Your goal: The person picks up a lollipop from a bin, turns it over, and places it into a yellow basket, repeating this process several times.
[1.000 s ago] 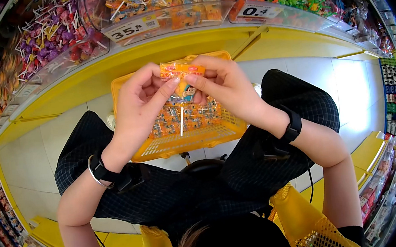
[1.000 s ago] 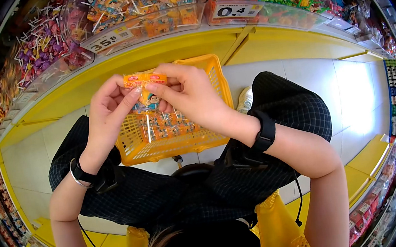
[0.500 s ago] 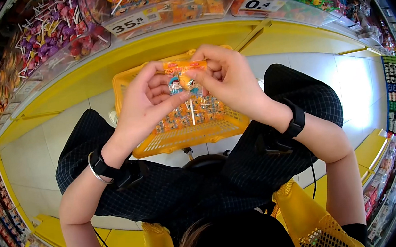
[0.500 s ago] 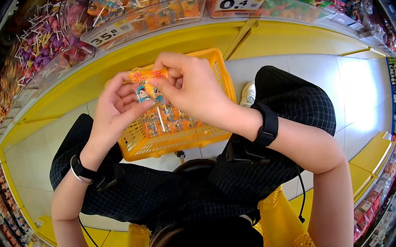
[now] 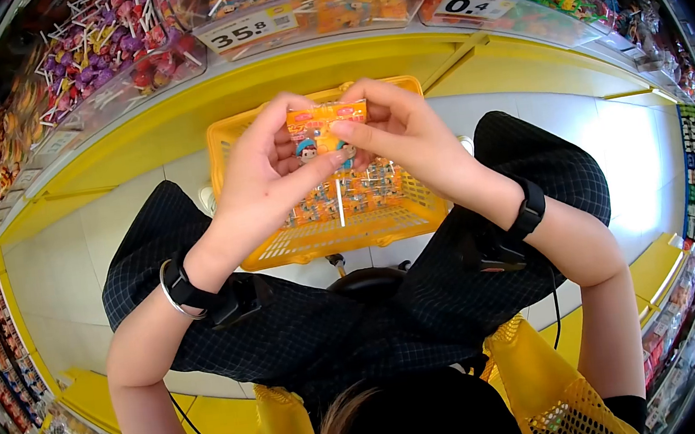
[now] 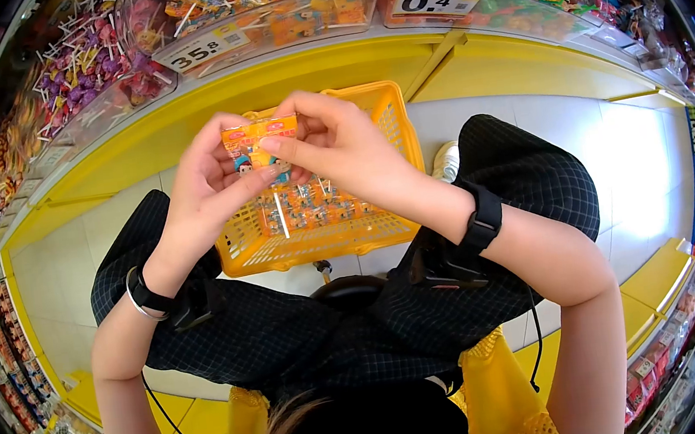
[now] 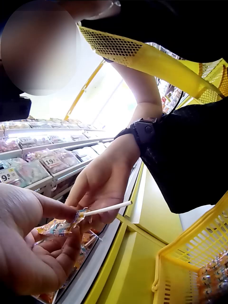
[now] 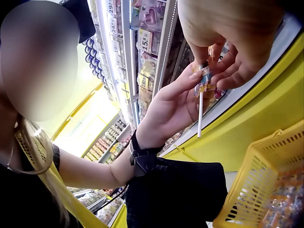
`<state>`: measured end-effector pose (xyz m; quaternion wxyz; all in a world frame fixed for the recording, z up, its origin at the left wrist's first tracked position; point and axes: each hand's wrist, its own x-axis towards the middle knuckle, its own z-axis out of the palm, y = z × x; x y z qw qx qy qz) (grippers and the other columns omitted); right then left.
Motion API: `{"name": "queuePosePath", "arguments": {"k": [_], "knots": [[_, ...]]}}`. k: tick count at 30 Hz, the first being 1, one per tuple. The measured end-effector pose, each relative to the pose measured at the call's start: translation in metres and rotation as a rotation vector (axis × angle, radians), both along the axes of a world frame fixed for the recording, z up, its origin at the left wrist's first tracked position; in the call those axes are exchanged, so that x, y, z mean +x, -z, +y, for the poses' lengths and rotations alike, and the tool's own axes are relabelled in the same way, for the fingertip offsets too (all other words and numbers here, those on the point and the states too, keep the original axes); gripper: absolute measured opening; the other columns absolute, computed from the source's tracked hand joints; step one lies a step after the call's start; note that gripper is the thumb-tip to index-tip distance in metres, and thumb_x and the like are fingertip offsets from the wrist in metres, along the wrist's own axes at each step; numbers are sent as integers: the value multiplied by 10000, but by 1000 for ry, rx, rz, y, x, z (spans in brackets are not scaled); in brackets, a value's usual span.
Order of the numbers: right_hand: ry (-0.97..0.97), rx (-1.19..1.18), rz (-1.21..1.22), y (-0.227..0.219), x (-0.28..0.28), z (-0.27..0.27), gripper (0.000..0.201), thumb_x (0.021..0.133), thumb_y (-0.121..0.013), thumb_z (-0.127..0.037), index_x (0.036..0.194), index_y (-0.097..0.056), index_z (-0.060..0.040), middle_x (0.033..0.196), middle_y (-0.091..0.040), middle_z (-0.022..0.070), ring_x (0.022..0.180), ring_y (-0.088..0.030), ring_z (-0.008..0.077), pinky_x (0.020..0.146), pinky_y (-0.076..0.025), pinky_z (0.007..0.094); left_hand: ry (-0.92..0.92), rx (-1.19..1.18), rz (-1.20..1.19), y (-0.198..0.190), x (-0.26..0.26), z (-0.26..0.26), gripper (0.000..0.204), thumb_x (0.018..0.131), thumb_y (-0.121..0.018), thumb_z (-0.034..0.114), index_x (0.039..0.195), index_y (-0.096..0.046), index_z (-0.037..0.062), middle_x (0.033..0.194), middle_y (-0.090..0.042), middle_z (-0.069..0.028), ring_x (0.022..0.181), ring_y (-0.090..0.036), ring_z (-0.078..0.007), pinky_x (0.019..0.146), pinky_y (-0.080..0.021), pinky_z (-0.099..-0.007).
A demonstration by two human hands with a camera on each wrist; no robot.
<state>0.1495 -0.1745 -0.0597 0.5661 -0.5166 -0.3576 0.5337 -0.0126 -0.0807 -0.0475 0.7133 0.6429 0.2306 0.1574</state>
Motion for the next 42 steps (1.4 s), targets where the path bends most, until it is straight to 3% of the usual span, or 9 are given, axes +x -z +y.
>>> {"name": "queuePosePath", "arguments": {"k": [2, 5, 7, 22, 26, 31, 34, 36, 42], "knots": [[-24, 32, -35, 4, 6, -2, 190, 880, -667, -171, 916, -566, -13, 695, -533, -36, 588, -451, 28, 530, -364, 179, 14, 11, 16, 3, 0, -1, 297, 848, -667, 53, 1066, -467, 67, 987, -598, -18, 905, -580, -71, 792, -473, -221], [-96, 15, -282, 6, 9, -4, 139, 923, -608, -150, 942, -538, -31, 839, -558, -16, 750, -502, 30, 680, -431, 198, 6, -1, 14, 7, 1, -3, 283, 851, -664, 55, 1053, -467, 60, 973, -592, -16, 895, -577, -71, 790, -472, -220], [12, 169, -434, 7, 5, -4, 172, 880, -623, -130, 808, -520, -13, 630, -480, 16, 567, -423, 68, 521, -360, 233, 4, -21, 1, 5, 2, -5, 282, 853, -662, 55, 1057, -467, 53, 977, -594, -19, 898, -577, -73, 790, -473, -222], [3, 114, -507, -9, 2, -7, 117, 885, -563, -70, 846, -468, -12, 624, -446, 135, 538, -424, 233, 522, -375, 315, 2, -59, 26, 3, 7, -1, 236, 918, -605, 104, 1110, -497, 21, 997, -616, -42, 923, -591, -79, 815, -480, -217], [-4, 132, -563, -8, 3, -7, 128, 890, -561, -75, 837, -462, -12, 619, -452, 125, 535, -463, 212, 519, -378, 308, -26, -48, -7, 5, 6, -3, 206, 926, -603, 133, 1078, -523, 20, 969, -621, -31, 899, -591, -73, 797, -478, -212], [-81, -66, -381, -8, 3, -9, 171, 952, -533, -155, 853, -459, -36, 631, -522, 58, 591, -496, 88, 530, -387, 267, -69, -99, 50, 6, 2, 5, 165, 929, -599, 163, 1024, -560, 34, 920, -617, -15, 842, -587, -62, 758, -468, -196], [-24, 11, -93, 5, 3, -6, 177, 976, -510, -203, 900, -493, -43, 699, -560, 24, 651, -517, 66, 569, -408, 233, -189, -176, 11, 7, 3, 6, 151, 929, -599, 176, 1015, -570, 55, 899, -616, -8, 822, -588, -60, 746, -463, -191], [-79, 1, -70, 8, -2, -7, 187, 979, -502, -212, 917, -518, -36, 730, -570, 15, 666, -527, 67, 586, -416, 220, -337, -198, -65, 4, 5, 7, 141, 939, -584, 183, 1017, -566, 67, 910, -632, -15, 824, -598, -65, 744, -468, -203], [-249, -17, -87, 8, -3, -9, 217, 978, -494, -212, 972, -585, -15, 764, -593, 8, 660, -532, 56, 607, -427, 200, -385, -172, -167, -5, 9, 17, 206, 959, -544, 193, 1090, -552, 34, 989, -635, -46, 903, -614, -93, 826, -495, -247]]}}
